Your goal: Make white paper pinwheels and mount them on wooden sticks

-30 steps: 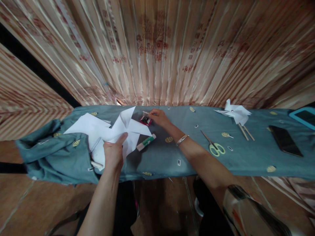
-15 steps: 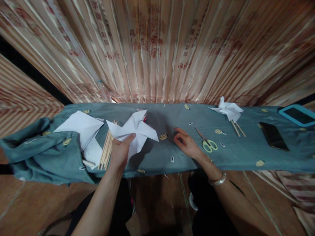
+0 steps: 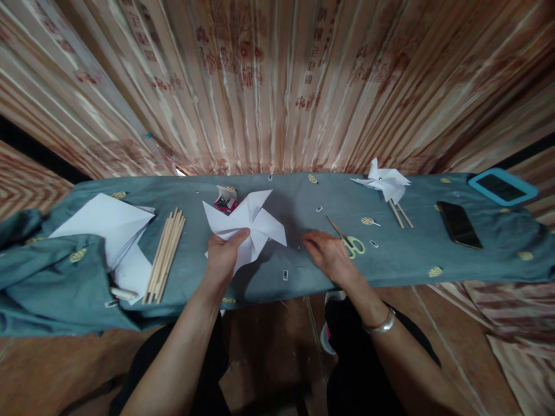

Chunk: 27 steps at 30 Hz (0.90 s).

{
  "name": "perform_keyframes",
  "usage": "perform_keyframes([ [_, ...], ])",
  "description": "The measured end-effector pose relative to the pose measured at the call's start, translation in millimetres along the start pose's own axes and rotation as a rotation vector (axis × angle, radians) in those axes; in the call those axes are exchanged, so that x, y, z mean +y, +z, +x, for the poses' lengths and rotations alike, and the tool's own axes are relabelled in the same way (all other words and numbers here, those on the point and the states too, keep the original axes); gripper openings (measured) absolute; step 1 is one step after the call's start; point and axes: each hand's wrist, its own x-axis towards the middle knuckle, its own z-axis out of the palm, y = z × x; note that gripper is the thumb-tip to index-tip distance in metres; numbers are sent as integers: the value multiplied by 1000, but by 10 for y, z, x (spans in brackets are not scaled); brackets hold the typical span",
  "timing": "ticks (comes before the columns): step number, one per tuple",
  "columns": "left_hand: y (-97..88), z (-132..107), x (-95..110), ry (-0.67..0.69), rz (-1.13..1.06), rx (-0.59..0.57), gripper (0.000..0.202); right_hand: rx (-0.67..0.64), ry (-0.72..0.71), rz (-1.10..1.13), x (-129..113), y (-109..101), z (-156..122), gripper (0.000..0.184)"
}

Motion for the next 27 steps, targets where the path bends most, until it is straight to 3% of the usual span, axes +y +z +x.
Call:
perform_keyframes([
  [6,-4,-4,-45,-14,17,-28,45,-203,-2,-153,-150,38,2,18],
  [10,5,-41,-35,-42,-1,-27,40,-214,-48,-214,-159,58,-59,23],
  [14,23,-78,-42,-54,8,-47,35,-115,-94,-112,-141,14,-125,25],
  [18,86,-110,-63,-63,4,-52,30,178,6,187,-244,-133,-155,15],
  [20,141,-131,-83,-72,-11,-65,26,262,56,338,-363,-196,-168,11],
  [23,227,-175,-131,-64,-32,-93,21,262,48,461,-556,-211,-183,9],
  [27,302,-243,-209,-32,-28,-134,21,238,-24,435,-668,-106,-156,8],
])
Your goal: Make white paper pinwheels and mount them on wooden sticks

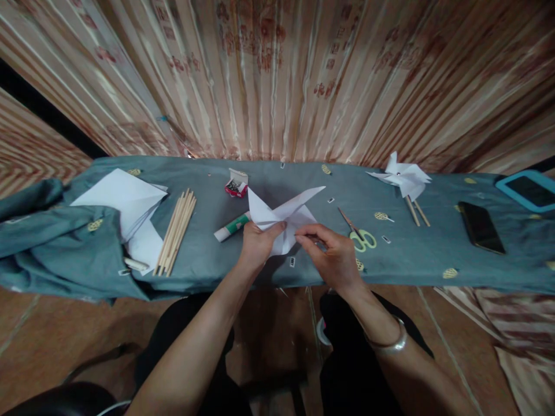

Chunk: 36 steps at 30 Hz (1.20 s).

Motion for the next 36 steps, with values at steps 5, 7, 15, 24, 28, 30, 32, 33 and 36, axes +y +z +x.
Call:
perform_keyframes([
  [5,38,-25,-63,-5,26,-25,18,-11,-61,-39,38,72,23,8],
  [7,46,-12,-73,2,23,-15,17,24,-99,-96,-4,49,17,9],
  [15,98,7,-70,-24,-4,11,16,111,-248,-292,-86,-47,2,12],
  [24,125,-57,-53,-78,-66,-52,22,40,-124,-180,168,10,49,8],
  [28,122,-57,-62,-71,-53,-67,23,12,-85,-124,220,6,76,8],
  [30,115,-55,-67,-70,-34,-68,23,1,-66,-101,249,2,87,8],
  [32,106,-52,-75,-69,-32,-77,24,-5,-49,-78,276,-4,96,8],
  [33,100,-49,-79,-64,-33,-84,24,-8,-41,-67,288,-8,99,8],
  [36,84,-38,-95,-36,-11,-106,26,-21,-24,-41,312,-21,108,8],
])
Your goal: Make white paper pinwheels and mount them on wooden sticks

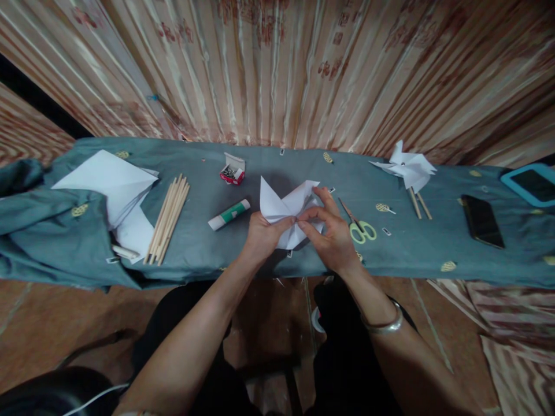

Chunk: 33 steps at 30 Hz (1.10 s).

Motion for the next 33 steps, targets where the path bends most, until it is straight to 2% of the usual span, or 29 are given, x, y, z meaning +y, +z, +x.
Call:
perform_keyframes([
  [8,-39,19,-33,34,66,-33,29,-21,15,34,12,-20,10,9],
  [19,-62,23,-47,53,101,-40,21,-23,9,38,13,-1,1,8],
  [24,-69,29,-51,20,97,-40,20,-19,12,51,12,12,-4,8],
  [33,-65,-6,-1,-33,59,-114,24,-3,59,100,29,18,-8,10],
])
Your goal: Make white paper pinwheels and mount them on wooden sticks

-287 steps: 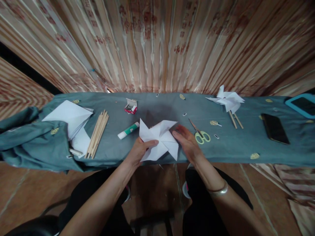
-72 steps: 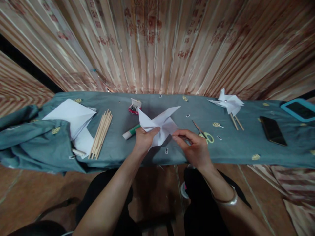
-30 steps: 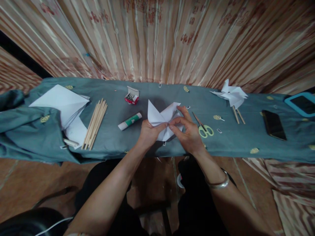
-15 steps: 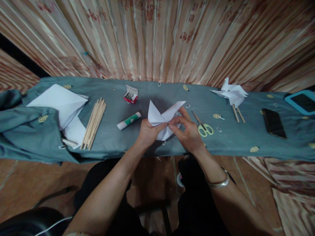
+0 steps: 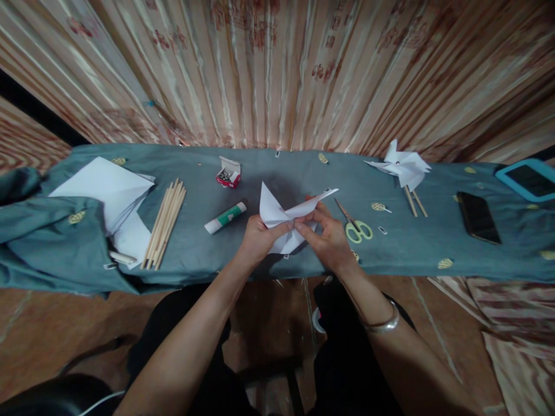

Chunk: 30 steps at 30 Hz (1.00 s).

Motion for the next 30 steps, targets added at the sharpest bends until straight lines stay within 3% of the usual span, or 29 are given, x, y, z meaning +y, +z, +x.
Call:
perform_keyframes([
  [10,-4,-4,11,-27,-34,34,26,31,60,96,-31,20,-21,12],
  [17,0,-3,40,-90,-117,22,30,197,125,166,115,-77,59,49],
  [19,1,-11,32,-110,-121,14,32,110,224,280,126,-149,109,53],
  [22,-4,-25,-4,-131,-101,2,33,-180,417,485,84,-226,154,44],
  [24,-9,-34,-27,-136,-91,-10,34,-290,503,571,52,-237,159,41],
  [30,-16,-56,-40,-141,-77,-29,36,-291,573,610,63,-168,139,37],
])
